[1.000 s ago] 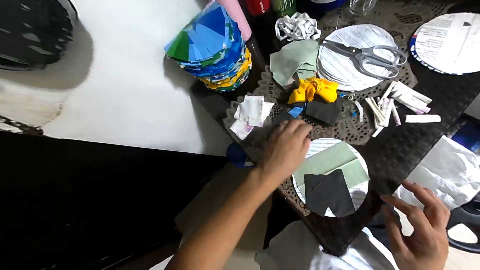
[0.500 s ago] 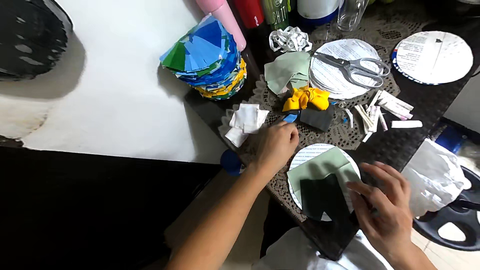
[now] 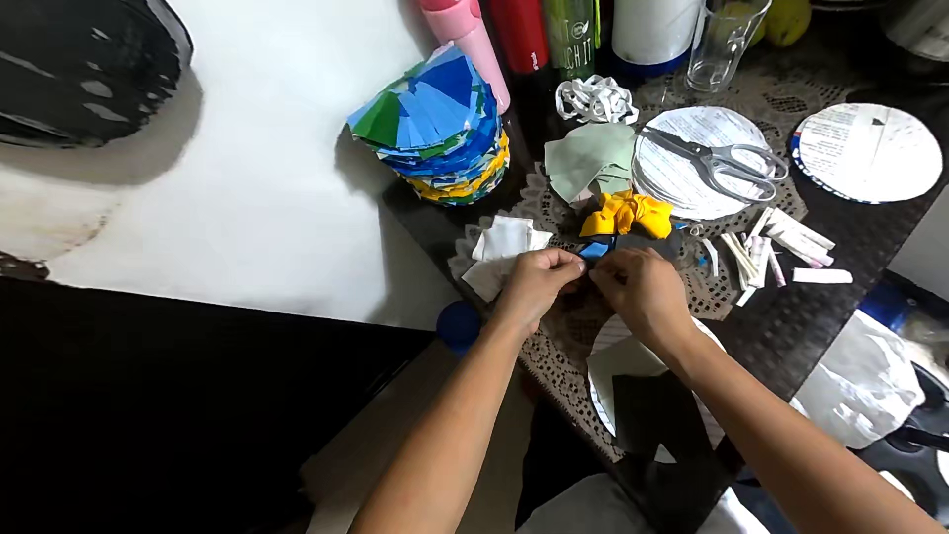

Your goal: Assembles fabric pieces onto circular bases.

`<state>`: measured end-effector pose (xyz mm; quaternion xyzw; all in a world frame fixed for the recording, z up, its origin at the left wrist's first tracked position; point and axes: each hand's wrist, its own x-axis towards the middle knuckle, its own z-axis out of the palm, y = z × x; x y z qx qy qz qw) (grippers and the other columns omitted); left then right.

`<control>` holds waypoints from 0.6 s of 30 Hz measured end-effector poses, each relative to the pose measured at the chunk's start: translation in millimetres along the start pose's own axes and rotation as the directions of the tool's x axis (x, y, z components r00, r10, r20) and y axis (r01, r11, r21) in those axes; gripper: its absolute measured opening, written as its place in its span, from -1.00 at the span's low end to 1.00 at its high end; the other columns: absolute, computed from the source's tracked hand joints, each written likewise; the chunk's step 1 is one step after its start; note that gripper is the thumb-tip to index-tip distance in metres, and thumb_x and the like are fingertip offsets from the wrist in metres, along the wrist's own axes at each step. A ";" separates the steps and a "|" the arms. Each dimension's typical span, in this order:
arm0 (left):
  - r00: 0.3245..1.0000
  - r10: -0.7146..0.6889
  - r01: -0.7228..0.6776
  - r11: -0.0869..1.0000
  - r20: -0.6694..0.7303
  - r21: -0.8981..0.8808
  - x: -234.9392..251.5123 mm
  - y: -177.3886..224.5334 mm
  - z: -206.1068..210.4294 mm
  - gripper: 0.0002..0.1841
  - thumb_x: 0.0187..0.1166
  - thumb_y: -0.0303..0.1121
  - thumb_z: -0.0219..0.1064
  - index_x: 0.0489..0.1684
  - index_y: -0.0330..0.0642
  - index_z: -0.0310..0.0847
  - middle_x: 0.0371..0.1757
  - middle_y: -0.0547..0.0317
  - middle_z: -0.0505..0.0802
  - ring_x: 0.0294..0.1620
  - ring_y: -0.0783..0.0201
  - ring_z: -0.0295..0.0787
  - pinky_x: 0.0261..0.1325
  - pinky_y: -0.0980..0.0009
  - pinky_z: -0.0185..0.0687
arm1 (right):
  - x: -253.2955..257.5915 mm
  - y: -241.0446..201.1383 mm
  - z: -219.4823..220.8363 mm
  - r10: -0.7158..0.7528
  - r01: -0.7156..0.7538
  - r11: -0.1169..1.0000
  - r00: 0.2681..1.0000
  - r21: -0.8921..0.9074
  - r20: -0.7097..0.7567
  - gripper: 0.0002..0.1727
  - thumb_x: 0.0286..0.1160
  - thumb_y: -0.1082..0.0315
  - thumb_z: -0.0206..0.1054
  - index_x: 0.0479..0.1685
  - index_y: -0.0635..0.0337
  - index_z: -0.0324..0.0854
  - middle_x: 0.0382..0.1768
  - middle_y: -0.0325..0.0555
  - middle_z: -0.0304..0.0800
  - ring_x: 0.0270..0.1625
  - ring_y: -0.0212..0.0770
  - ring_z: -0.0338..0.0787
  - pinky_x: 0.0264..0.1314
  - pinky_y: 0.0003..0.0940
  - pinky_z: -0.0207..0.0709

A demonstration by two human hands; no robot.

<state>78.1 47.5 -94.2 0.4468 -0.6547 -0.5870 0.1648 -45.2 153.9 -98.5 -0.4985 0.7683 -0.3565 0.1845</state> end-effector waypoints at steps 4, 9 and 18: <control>1.000 0.013 -0.013 1.000 0.009 -0.010 -0.1 -4.2 -2.2 -0.89 0.67 -0.47 0.33 -0.18 -0.31 0.75 -0.24 0.13 0.83 -0.22 0.35 0.76 -0.01 0.36 0.71 | 4.5 -2.0 6.7 -0.004 0.004 1.000 1.000 0.018 -0.019 -0.84 0.53 0.33 0.45 -0.17 0.26 0.84 -0.15 0.08 0.87 0.05 0.14 0.80 0.13 0.20 0.55; 0.997 0.065 -0.066 0.997 0.029 0.027 -2.2 -8.2 -4.7 -0.91 0.63 -0.48 0.37 -0.15 -0.32 0.77 -0.21 0.10 0.85 -0.21 0.35 0.80 0.00 0.37 0.74 | 6.0 2.2 11.3 -0.031 0.032 0.999 0.999 0.021 -0.045 -0.88 0.49 0.40 0.42 -0.23 0.28 0.83 -0.22 0.07 0.86 -0.02 0.13 0.79 0.07 0.21 0.52; 0.976 0.212 -0.192 0.939 -0.041 0.284 -5.7 -12.8 -3.3 -0.91 0.59 -0.42 0.42 -0.29 -0.19 0.82 -0.32 0.21 0.86 -0.31 0.41 0.76 -0.13 0.35 0.70 | 5.3 7.0 11.4 -0.067 0.068 0.996 0.998 0.055 -0.012 -0.88 0.54 0.41 0.41 -0.21 0.25 0.84 -0.18 0.04 0.87 0.01 0.07 0.77 0.12 0.18 0.44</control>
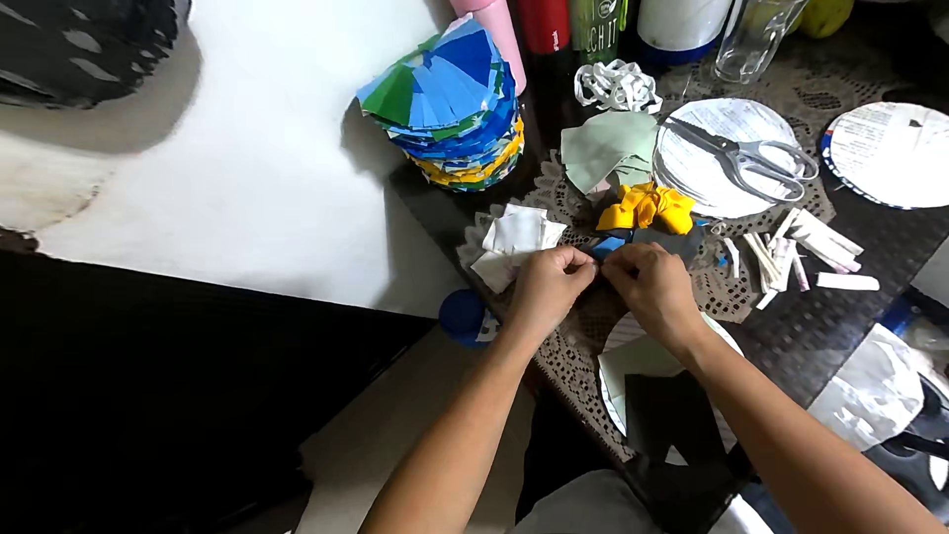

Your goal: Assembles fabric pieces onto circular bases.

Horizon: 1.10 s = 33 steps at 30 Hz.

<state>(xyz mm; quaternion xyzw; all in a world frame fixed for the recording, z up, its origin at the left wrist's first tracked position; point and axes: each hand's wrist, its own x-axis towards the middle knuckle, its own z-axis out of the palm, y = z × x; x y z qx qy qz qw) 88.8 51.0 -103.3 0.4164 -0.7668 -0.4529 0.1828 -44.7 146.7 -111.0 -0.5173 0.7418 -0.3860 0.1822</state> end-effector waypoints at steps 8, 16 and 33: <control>0.997 0.002 -0.002 1.000 0.081 0.005 -2.6 3.7 -5.1 -0.93 0.58 -0.42 0.45 -0.17 -0.21 0.76 -0.22 0.17 0.86 -0.24 0.39 0.78 -0.07 0.35 0.71 | 0.8 3.2 -1.2 -0.007 0.007 0.998 1.000 0.059 -0.004 -0.88 0.55 0.41 0.41 -0.20 0.26 0.83 -0.22 0.02 0.86 -0.03 0.02 0.79 0.13 0.16 0.47; 0.997 0.051 -0.054 0.997 0.064 0.046 -0.8 -1.4 -6.5 -0.87 0.62 -0.41 0.38 -0.30 -0.19 0.84 -0.31 0.20 0.86 -0.26 0.39 0.76 -0.09 0.29 0.68 | 0.2 4.1 -1.8 -0.014 0.013 0.997 1.000 0.078 0.022 -0.87 0.56 0.38 0.40 -0.19 0.26 0.82 -0.24 0.02 0.86 -0.05 0.01 0.79 0.16 0.21 0.45; 0.992 -0.086 0.100 0.983 0.098 -0.153 -1.7 -0.3 -6.8 -0.92 0.60 -0.49 0.40 -0.28 -0.28 0.77 -0.30 0.18 0.82 -0.26 0.41 0.72 -0.06 0.43 0.65 | -3.2 5.1 0.2 -0.020 0.019 0.996 1.000 0.091 0.006 -0.89 0.49 0.35 0.50 -0.18 0.19 0.87 -0.22 -0.03 0.89 -0.07 -0.05 0.82 0.11 0.11 0.52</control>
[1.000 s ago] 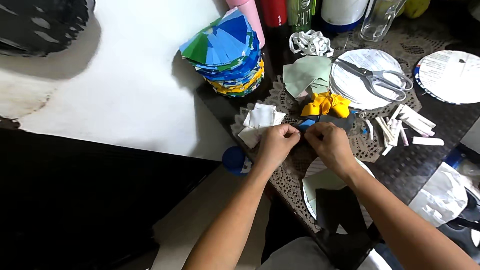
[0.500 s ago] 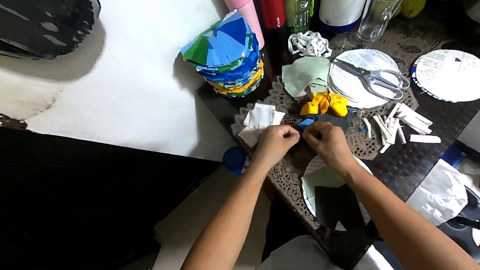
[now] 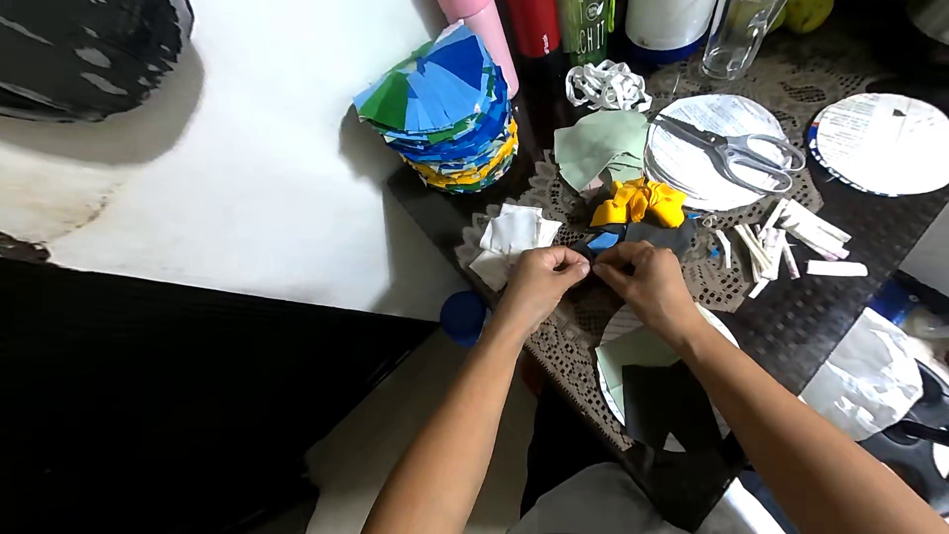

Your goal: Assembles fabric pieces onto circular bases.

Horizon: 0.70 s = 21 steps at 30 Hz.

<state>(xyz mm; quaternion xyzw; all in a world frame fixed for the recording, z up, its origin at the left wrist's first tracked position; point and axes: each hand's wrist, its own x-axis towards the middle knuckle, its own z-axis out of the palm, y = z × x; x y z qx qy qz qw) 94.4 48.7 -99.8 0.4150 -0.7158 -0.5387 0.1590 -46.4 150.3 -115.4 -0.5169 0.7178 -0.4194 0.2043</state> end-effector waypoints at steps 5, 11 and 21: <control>0.999 0.047 -0.045 0.995 -0.022 0.087 -1.9 -2.5 1.4 -0.94 0.57 -0.49 0.43 -0.29 -0.25 0.80 -0.27 0.18 0.84 -0.23 0.40 0.74 -0.05 0.38 0.66 | 0.1 0.4 5.2 -0.008 0.007 0.999 1.000 -0.044 -0.026 -0.92 0.46 0.39 0.49 -0.23 0.20 0.87 -0.24 -0.01 0.89 -0.06 -0.02 0.81 0.15 0.16 0.44; 0.995 0.080 -0.075 0.992 -0.051 0.099 -0.9 -5.4 3.4 -0.92 0.56 -0.49 0.44 -0.34 -0.22 0.80 -0.32 0.21 0.84 -0.28 0.43 0.72 -0.12 0.40 0.63 | -1.3 0.0 6.2 -0.014 0.011 0.998 0.999 -0.068 -0.037 -0.91 0.46 0.40 0.47 -0.27 0.21 0.85 -0.28 -0.02 0.87 -0.07 -0.02 0.78 0.15 0.12 0.39; 0.994 -0.053 0.017 0.939 -0.096 -0.343 -1.4 -5.0 -2.4 -0.91 0.69 -0.57 0.22 -0.19 -0.31 0.64 -0.23 0.16 0.76 -0.20 0.36 0.74 0.05 0.37 0.72 | -0.6 3.4 6.6 -0.041 0.035 0.997 0.996 -0.074 -0.080 -0.91 0.45 0.44 0.43 -0.27 0.30 0.80 -0.26 0.08 0.83 -0.08 0.08 0.79 0.09 0.18 0.50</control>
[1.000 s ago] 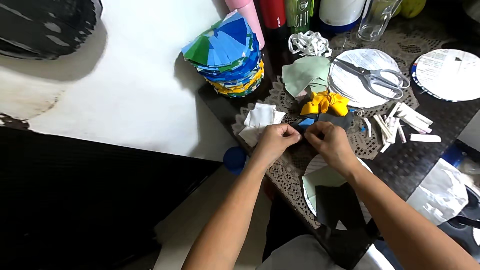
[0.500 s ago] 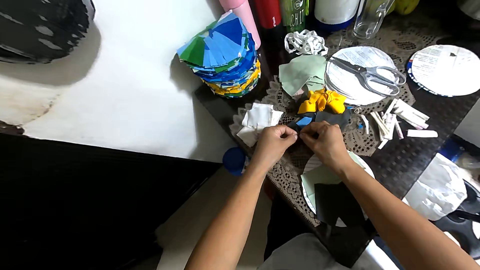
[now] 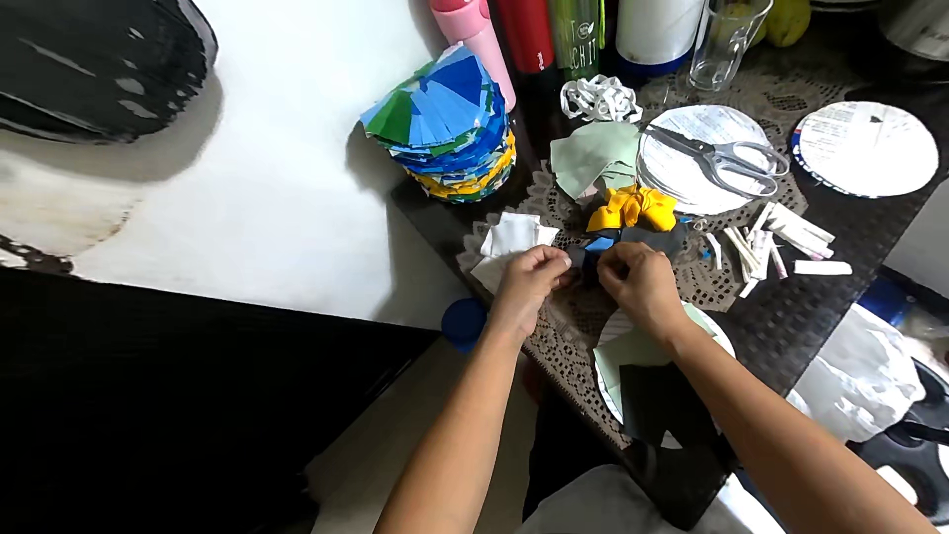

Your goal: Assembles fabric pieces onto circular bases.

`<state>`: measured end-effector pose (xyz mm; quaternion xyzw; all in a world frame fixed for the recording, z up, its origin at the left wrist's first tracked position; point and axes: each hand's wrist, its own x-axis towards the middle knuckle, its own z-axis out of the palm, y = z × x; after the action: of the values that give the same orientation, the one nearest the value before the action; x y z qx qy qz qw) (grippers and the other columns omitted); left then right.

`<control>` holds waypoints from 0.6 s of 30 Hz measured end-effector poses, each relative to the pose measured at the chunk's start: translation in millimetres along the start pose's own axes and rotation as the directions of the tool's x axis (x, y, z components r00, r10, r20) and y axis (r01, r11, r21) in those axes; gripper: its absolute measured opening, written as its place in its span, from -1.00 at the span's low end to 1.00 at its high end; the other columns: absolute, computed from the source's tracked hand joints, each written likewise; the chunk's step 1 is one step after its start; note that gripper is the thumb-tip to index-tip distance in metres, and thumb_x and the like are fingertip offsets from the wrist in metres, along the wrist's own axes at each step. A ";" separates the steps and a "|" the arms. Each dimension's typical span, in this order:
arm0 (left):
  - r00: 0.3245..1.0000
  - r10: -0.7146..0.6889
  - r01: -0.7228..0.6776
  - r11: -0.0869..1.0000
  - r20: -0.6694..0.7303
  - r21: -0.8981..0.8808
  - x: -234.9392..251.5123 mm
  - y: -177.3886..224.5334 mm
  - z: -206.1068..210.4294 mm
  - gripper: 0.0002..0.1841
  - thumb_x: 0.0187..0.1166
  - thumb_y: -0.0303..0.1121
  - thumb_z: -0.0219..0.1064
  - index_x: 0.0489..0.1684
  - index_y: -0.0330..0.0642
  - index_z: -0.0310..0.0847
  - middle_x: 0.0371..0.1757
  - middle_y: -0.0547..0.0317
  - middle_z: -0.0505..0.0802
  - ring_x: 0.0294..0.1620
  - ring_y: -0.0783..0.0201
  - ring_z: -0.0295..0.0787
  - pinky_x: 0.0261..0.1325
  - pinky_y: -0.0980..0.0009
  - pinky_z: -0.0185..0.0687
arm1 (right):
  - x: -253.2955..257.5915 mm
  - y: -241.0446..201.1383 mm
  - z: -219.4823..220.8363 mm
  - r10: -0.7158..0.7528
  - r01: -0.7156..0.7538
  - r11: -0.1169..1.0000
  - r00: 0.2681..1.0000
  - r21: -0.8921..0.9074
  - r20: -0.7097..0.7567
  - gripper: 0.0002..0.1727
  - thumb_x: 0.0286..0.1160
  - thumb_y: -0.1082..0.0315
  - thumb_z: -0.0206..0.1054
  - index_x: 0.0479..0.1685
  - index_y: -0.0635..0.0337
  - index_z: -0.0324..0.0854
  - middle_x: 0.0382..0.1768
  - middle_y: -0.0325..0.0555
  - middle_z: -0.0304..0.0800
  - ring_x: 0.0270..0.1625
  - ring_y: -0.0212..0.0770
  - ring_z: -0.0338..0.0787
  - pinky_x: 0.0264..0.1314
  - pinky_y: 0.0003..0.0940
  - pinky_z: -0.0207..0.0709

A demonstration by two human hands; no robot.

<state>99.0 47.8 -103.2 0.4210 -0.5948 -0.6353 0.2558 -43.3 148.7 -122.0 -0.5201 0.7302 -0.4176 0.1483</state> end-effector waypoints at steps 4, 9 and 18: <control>0.993 -0.039 0.002 0.951 -0.114 -0.308 0.7 9.3 -9.0 -0.78 0.79 -0.43 -0.06 0.07 -0.18 0.52 -0.09 0.17 0.77 -0.07 0.32 0.75 0.10 0.30 0.69 | -2.3 8.5 9.9 -0.158 0.140 0.966 0.985 -0.218 -0.069 -0.90 0.35 0.46 0.41 -0.34 0.35 0.77 -0.29 0.15 0.83 -0.07 0.21 0.81 -0.06 0.17 0.56; 0.982 -0.175 0.097 0.789 -0.071 -0.607 -6.4 34.5 -24.3 -0.56 0.88 -0.19 -0.31 0.24 -0.19 0.49 0.25 0.00 0.84 0.11 0.23 0.88 0.05 0.38 0.80 | -0.5 10.0 12.6 -0.231 0.202 0.927 0.971 -0.316 -0.057 -0.90 0.35 0.48 0.39 -0.33 0.34 0.78 -0.27 0.17 0.82 -0.03 0.25 0.81 -0.10 0.16 0.58; 0.976 -0.153 0.217 0.756 0.156 -0.618 -48.4 44.7 0.0 -0.64 0.77 -0.61 -0.16 0.17 -0.24 0.60 0.11 0.05 0.91 -0.04 0.31 0.92 -0.01 0.48 0.84 | -13.0 -20.5 -46.6 0.164 -0.257 0.855 0.958 0.451 0.234 -0.60 0.86 0.33 -0.02 0.10 0.30 0.77 -0.07 -0.11 0.87 -0.03 -0.32 0.83 0.10 -0.34 0.68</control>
<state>116.0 80.5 -48.6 0.3366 -0.3141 -0.8392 0.2894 -55.3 179.2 -80.9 -0.4212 0.6403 -0.5145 0.3845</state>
